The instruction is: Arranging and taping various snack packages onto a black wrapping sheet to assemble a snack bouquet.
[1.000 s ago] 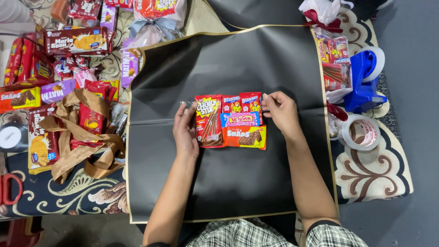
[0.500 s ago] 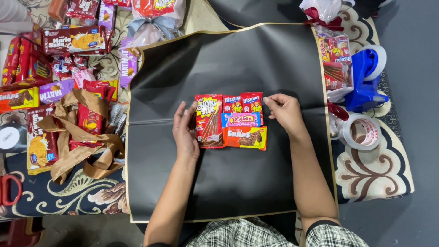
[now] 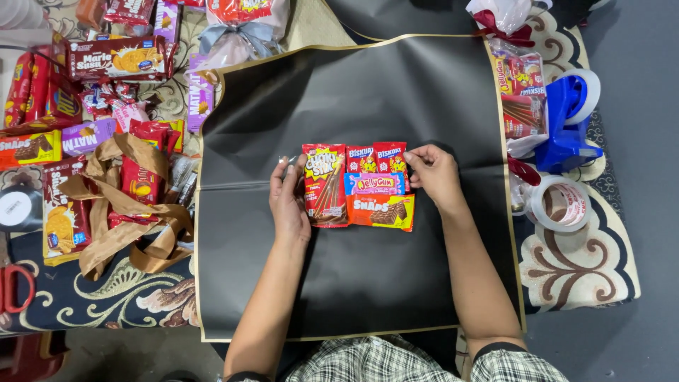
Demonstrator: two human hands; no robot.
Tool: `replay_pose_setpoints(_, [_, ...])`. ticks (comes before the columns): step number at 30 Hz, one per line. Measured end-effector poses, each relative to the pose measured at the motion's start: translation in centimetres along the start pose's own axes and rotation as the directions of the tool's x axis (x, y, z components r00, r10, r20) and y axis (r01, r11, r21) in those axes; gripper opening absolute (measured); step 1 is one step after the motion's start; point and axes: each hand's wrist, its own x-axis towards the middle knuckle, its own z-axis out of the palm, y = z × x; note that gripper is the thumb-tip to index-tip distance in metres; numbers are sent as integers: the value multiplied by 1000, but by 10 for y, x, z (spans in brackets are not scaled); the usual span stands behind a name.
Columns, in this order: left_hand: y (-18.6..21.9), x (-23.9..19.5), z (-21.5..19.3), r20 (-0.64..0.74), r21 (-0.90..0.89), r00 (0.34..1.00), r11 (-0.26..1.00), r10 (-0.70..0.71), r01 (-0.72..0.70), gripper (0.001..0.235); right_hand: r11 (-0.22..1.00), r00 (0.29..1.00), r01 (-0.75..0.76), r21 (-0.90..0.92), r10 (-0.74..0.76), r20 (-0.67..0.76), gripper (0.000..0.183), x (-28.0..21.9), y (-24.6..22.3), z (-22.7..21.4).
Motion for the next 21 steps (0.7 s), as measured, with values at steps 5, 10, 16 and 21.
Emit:
replay_pose_setpoints(5, [-6, 5, -3, 3, 0, 1000, 1000, 10, -10, 38, 993, 995, 38, -108, -48, -93, 27, 4, 13, 0])
replay_pose_setpoints(10, [-7, 4, -5, -4, 53, 1000, 999, 10, -10, 40, 932, 991, 19, -362, -64, -114, 25, 2, 14, 3])
replay_pose_setpoints(16, [-7, 5, -4, -3, 59, 1000, 998, 13, -13, 41, 811, 996, 1, -585, -53, -72, 29, -7, 0, 5])
replay_pose_setpoints(21, [-8, 7, -6, 12, 45, 1000, 999, 17, -17, 42, 689, 822, 361, -628, -553, -133, 8, -31, -40, 0])
